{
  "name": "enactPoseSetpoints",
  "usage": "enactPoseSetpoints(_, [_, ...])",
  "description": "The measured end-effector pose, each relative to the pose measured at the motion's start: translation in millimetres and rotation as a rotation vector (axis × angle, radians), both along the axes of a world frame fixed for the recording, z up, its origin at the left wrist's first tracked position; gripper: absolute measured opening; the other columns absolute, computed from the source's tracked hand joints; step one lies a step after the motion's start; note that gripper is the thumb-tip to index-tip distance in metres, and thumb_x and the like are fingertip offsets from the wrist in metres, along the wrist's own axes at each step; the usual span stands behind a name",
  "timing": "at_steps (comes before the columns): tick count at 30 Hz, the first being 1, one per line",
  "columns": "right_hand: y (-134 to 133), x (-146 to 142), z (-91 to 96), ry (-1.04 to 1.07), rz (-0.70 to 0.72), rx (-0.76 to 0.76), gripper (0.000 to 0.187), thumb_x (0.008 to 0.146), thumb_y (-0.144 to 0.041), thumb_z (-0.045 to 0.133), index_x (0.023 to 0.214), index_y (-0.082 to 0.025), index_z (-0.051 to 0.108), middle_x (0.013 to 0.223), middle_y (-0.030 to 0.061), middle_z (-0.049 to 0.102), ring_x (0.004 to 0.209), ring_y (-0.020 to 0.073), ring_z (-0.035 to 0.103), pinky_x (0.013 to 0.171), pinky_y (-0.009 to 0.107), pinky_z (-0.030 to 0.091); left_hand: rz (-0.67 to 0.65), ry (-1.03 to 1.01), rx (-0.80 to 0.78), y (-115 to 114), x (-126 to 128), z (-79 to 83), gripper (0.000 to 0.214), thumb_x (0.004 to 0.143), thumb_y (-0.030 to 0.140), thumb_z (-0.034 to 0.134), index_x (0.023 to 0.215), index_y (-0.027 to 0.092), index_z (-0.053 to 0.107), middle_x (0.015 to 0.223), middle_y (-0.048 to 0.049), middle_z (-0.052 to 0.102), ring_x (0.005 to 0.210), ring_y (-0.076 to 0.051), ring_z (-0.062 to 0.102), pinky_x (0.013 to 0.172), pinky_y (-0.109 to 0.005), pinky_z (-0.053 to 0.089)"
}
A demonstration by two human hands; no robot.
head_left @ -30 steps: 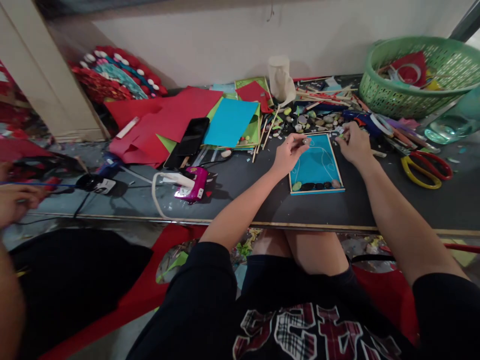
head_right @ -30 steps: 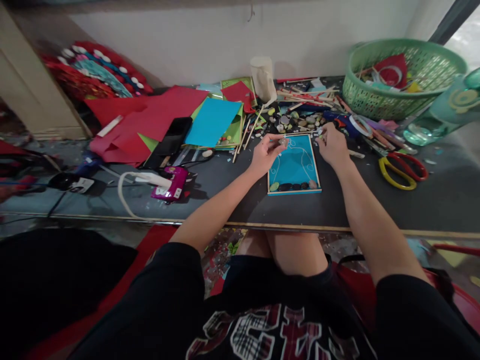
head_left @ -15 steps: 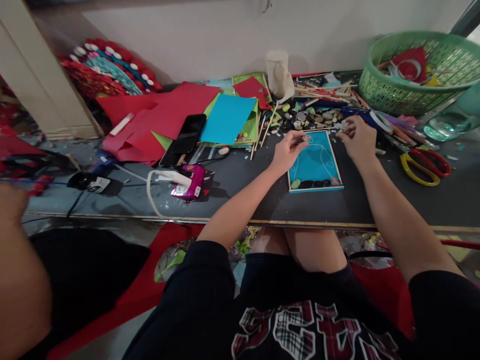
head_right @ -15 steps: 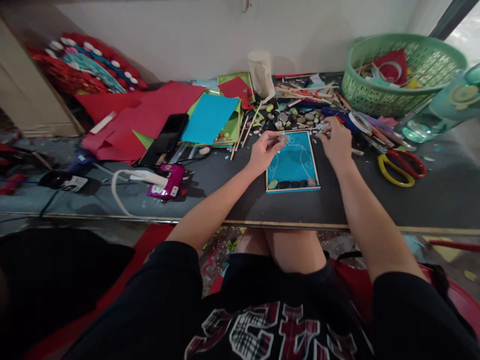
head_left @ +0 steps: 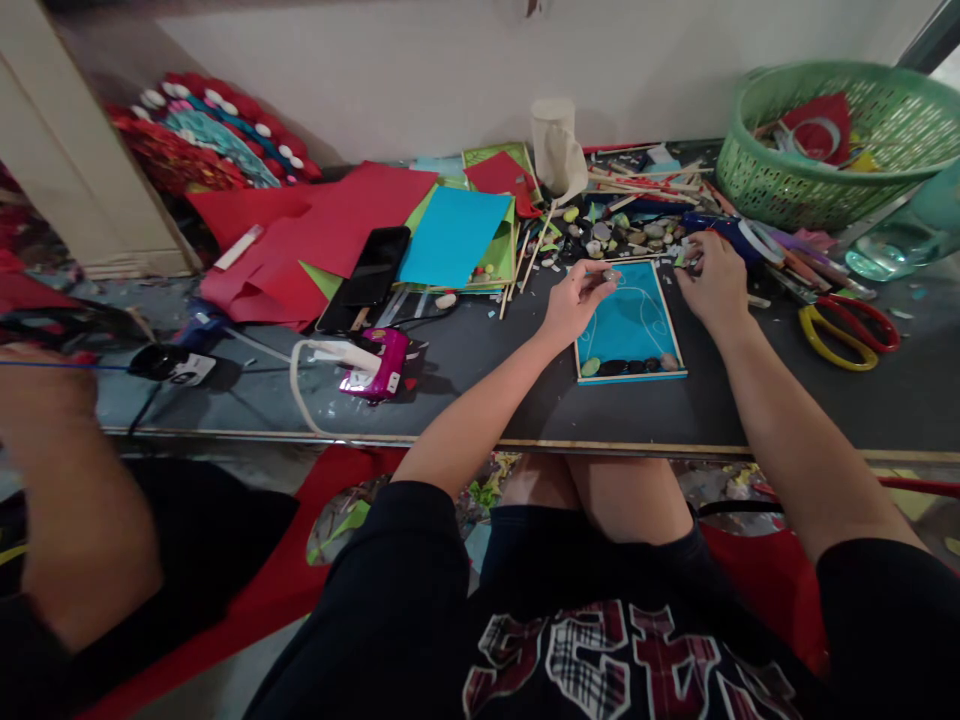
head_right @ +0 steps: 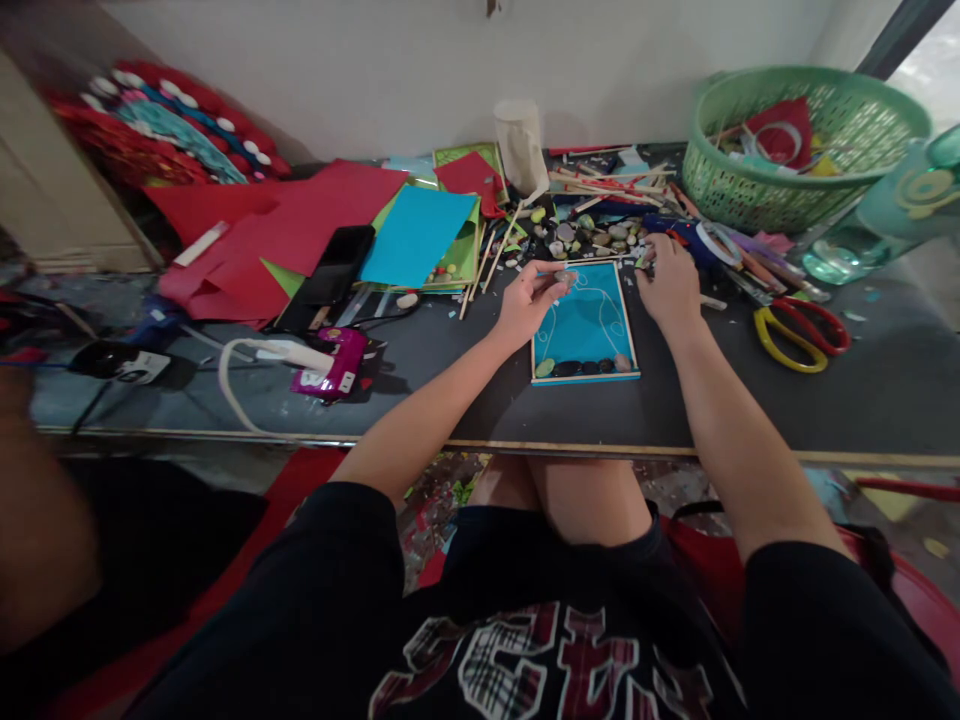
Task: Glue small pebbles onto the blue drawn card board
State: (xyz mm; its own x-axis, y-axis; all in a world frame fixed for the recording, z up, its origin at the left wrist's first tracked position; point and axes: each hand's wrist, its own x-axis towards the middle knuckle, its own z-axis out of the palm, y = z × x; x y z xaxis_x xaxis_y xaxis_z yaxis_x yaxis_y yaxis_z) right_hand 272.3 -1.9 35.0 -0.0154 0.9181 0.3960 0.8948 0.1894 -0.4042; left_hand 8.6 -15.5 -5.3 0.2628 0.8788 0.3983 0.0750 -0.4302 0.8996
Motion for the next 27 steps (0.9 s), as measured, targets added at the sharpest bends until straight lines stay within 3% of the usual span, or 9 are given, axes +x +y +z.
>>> enactPoseSetpoints(10, [4.1,5.2,-6.6,-0.034,0.034,0.044,0.052,0.082,-0.019,0.064,0.133,-0.025,0.061,0.121,0.0135,0.072,0.111,0.0333,0.068,0.101,0.053,0.057,-0.045,-0.008,0.023,4.5,-1.1,-4.5,0.056,0.104,0.073,0.047,0.132,0.025,0.056,0.125,-0.0118,0.080,0.102,-0.019,0.080,0.083,-0.035,0.065])
enactPoseSetpoints(18, [-8.1,-8.0,6.3,-0.054,-0.032,0.134,0.046,0.084,-0.021,0.064,0.130,-0.021,0.061,0.124,0.0156,0.071,0.116,0.0348,0.068,0.098,0.052,0.058,-0.011,-0.011,0.034,2.9,-0.1,-4.1,0.062,0.102,0.077,0.047,0.132,0.024,0.058,0.121,-0.0125,0.080,0.098,-0.020,0.079,0.079,-0.034,0.064])
enactPoseSetpoints(23, [-8.6,-8.8,4.3,0.070,0.016,0.241,0.032,0.098,-0.041,0.061,0.125,-0.023,0.065,0.113,0.0151,0.070,0.108,0.0328,0.069,0.099,0.053,0.057,-0.058,-0.020,0.026,2.7,-1.4,-1.8,0.066,0.101,0.079,0.046,0.134,0.023,0.057,0.125,-0.0131,0.080,0.099,-0.019,0.079,0.079,-0.033,0.064])
enactPoseSetpoints(27, [-13.6,-23.3,2.1,0.255,0.183,0.280,0.036,0.099,-0.059,0.063,0.103,-0.025,0.072,0.100,0.0109,0.071,0.083,0.0245,0.066,0.078,0.045,0.060,-0.086,0.013,0.034,6.6,-1.1,-4.7,0.068,0.102,0.079,0.044,0.139,0.023,0.055,0.124,-0.0119,0.079,0.101,-0.019,0.079,0.082,-0.033,0.065])
